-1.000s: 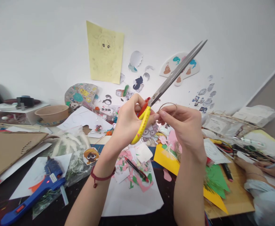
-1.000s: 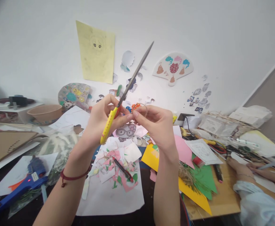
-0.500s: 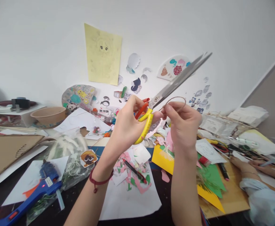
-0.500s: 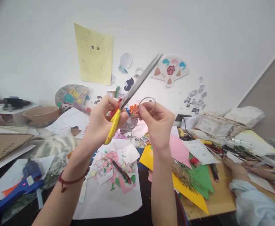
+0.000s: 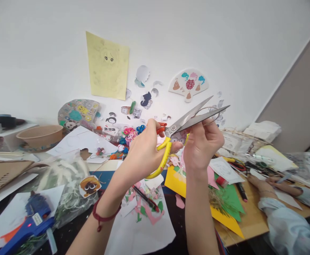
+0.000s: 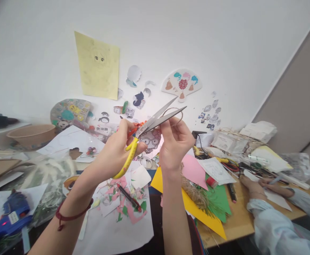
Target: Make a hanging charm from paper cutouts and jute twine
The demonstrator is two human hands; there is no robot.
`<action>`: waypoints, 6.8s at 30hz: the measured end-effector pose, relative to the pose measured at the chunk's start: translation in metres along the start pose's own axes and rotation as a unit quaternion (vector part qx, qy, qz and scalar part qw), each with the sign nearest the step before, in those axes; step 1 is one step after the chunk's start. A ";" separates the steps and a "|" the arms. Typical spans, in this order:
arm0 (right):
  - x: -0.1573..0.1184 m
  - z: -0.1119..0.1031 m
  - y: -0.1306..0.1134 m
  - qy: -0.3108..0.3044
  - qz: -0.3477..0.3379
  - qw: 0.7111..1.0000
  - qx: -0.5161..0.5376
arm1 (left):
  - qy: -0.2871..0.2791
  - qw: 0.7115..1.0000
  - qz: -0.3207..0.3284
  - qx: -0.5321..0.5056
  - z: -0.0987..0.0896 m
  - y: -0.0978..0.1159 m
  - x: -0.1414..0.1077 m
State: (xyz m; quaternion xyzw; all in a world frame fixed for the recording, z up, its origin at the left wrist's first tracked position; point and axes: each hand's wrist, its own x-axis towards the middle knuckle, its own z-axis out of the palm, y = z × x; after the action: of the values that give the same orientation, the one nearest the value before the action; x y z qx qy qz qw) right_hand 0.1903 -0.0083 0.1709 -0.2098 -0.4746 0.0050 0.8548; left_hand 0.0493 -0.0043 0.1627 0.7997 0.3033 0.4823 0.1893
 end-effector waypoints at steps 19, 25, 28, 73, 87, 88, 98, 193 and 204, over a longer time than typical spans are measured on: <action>0.000 -0.003 -0.005 -0.090 0.085 0.991 0.054 | -0.021 0.998 0.037 -0.045 -0.021 -0.013 0.004; 0.000 -0.006 -0.003 -0.100 0.088 0.989 0.058 | -0.013 0.998 0.044 -0.047 -0.021 -0.012 0.004; 0.001 -0.007 -0.003 -0.100 0.095 0.989 0.043 | -0.011 0.998 0.049 -0.048 -0.021 -0.012 0.005; 0.002 -0.014 -0.005 -0.322 0.212 0.923 -0.001 | 0.107 0.947 -0.016 -0.302 -0.015 -0.008 0.008; 0.000 -0.008 0.004 -0.313 0.214 0.925 0.003 | 0.117 0.942 -0.019 -0.313 -0.017 -0.006 0.006; 0.000 -0.008 0.005 -0.301 0.206 0.931 0.008 | 0.119 0.942 -0.020 -0.313 -0.017 -0.005 0.006; 0.001 -0.005 0.004 -0.175 0.109 0.978 0.014 | 0.111 0.954 0.002 -0.278 -0.011 -0.013 0.009; 0.011 -0.022 -0.015 -0.073 -0.115 0.978 -0.156 | -0.043 0.998 0.045 -0.006 -0.020 -0.024 0.009; 0.011 -0.023 -0.013 -0.183 0.026 0.974 -0.127 | 0.065 0.979 -0.033 -0.189 -0.005 -0.028 0.014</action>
State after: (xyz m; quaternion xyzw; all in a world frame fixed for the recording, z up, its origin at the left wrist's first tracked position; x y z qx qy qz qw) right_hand 0.2125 -0.0264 0.1737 -0.3248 -0.6143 0.0052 0.7191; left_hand 0.0415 0.0261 0.1570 0.7061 0.2444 0.5756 0.3322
